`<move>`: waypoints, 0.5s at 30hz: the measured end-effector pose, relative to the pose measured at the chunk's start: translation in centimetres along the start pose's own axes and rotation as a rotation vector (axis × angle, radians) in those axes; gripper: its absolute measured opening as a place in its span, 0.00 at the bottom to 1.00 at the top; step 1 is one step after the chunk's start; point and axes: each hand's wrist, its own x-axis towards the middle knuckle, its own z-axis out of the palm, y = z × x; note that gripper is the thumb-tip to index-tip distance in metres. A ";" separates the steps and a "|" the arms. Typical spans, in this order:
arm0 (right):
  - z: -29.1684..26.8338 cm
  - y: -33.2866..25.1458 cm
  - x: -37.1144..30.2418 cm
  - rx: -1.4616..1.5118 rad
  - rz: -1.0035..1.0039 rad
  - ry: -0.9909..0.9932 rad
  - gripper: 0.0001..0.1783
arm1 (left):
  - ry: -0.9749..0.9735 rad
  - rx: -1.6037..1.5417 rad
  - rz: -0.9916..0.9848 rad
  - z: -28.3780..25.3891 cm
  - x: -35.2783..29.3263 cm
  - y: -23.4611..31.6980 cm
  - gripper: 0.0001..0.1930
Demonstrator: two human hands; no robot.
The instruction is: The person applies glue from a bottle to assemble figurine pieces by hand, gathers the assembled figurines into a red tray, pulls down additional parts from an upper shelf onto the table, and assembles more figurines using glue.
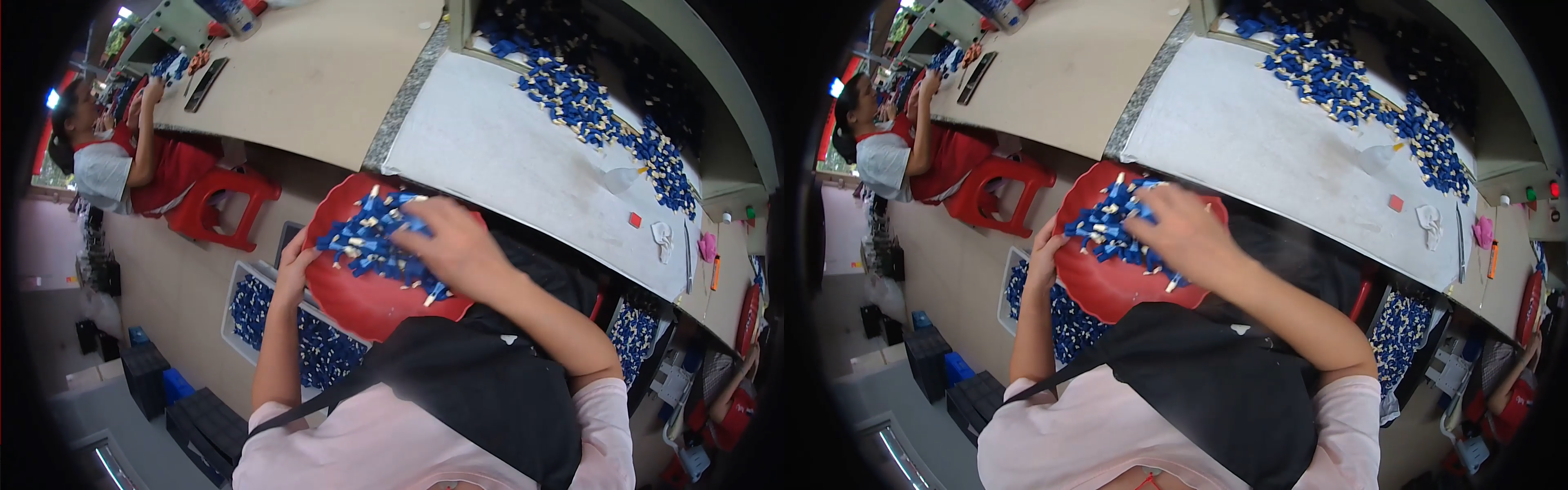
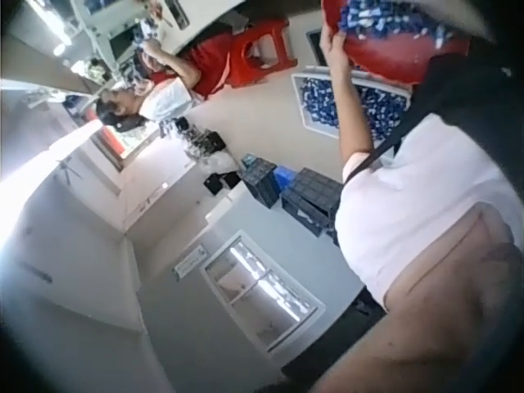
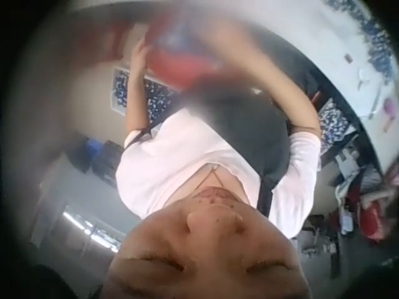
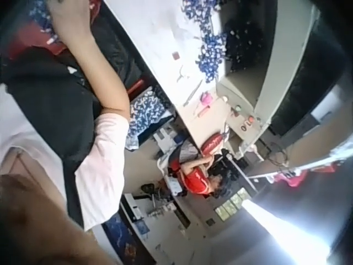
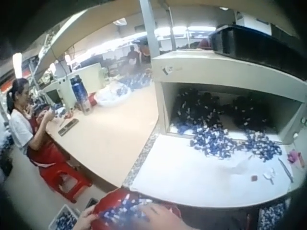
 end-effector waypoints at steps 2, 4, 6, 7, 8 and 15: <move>2.4 -1.9 -0.2 0.042 -0.112 -0.092 0.14 | 0.057 -0.058 -0.010 -1.7 -1.4 -0.3 0.21; 3.9 -3.2 -0.4 0.097 -0.228 -0.152 0.14 | 0.103 -0.114 -0.024 -3.3 -3.4 0.1 0.22; 4.0 -3.7 -0.2 0.112 -0.258 -0.176 0.13 | 0.160 -0.114 -0.021 -4.2 -5.3 1.4 0.23; 3.5 -3.9 0.1 0.179 -0.323 -0.123 0.13 | 0.212 -0.115 -0.024 -4.6 -6.0 2.0 0.24; 2.7 -4.2 0.6 0.251 -0.396 -0.070 0.13 | 0.244 -0.105 0.002 -5.1 -6.7 2.9 0.24; -8.1 -2.7 0.4 0.252 -0.173 0.301 0.13 | 0.125 -0.060 0.088 -5.5 -0.4 10.9 0.22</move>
